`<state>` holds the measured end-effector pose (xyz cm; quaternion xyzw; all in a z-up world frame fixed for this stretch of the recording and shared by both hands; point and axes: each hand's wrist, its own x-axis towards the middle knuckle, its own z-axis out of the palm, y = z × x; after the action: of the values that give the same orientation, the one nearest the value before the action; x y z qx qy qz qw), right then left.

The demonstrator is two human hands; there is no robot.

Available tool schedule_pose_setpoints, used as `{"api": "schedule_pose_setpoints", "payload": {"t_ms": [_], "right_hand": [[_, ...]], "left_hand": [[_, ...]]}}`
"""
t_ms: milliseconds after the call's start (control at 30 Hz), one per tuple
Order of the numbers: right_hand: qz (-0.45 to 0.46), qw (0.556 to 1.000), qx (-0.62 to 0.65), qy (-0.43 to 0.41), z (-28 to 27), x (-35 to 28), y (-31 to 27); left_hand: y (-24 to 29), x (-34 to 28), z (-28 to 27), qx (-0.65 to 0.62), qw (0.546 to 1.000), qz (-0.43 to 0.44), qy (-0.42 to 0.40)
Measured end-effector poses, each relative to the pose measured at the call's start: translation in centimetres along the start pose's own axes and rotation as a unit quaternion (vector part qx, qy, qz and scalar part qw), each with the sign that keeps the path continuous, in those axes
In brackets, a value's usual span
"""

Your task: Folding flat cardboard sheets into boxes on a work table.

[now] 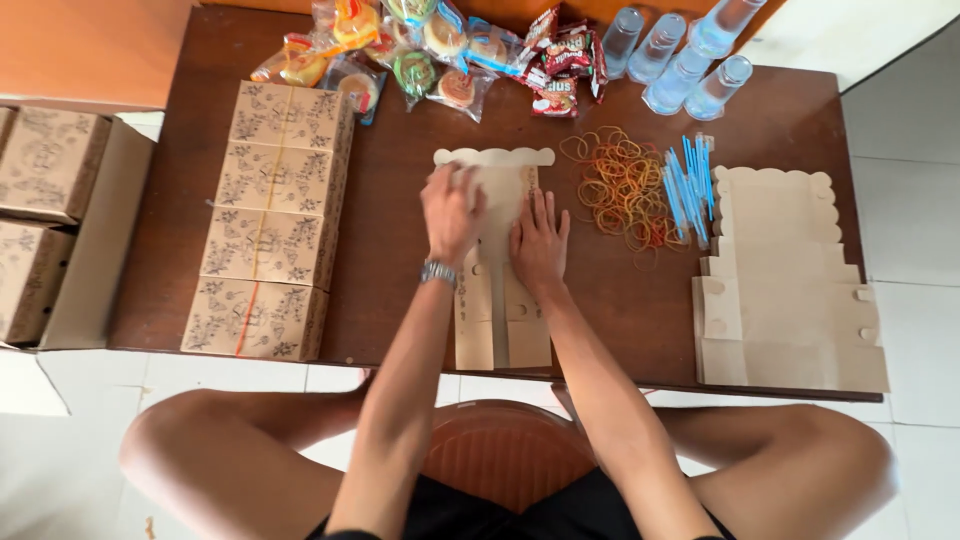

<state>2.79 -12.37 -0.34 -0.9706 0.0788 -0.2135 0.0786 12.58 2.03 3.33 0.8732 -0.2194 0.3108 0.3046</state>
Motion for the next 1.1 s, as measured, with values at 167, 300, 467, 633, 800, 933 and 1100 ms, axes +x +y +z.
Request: {"api": "schedule_pose_setpoints", "payload": {"t_ms": [167, 300, 467, 633, 800, 933, 1100], "right_hand": [[0.006, 1.000, 0.019, -0.002, -0.9, -0.1, -0.3], [-0.002, 1.000, 0.017, -0.009, -0.5, 0.3, -0.1], [-0.004, 1.000, 0.019, -0.010, -1.0, 0.3, -0.2], [-0.009, 1.000, 0.018, -0.017, -1.6, 0.4, -0.5], [-0.009, 1.000, 0.008, -0.013, -1.8, 0.3, -0.7], [-0.013, 1.000, 0.009, -0.005, -1.9, 0.6, -0.7], [-0.047, 0.998, 0.010, 0.037, -1.7, 0.4, -0.7]], "left_hand": [[0.0, -5.3, -2.9, 0.052, 0.961, -0.270, -0.030], [-0.3, -6.9, -2.3, 0.007, 0.960, -0.271, -0.065], [1.8, -5.6, -3.9, -0.045, 0.976, -0.203, -0.061], [2.7, -6.5, -3.1, -0.054, 0.984, -0.142, -0.094], [3.6, -6.6, -3.5, 0.128, 0.966, -0.216, -0.056], [3.4, -6.5, -3.6, 0.077, 0.971, -0.215, -0.071], [3.3, -7.1, -3.5, -0.010, 0.991, -0.099, -0.094]]}}
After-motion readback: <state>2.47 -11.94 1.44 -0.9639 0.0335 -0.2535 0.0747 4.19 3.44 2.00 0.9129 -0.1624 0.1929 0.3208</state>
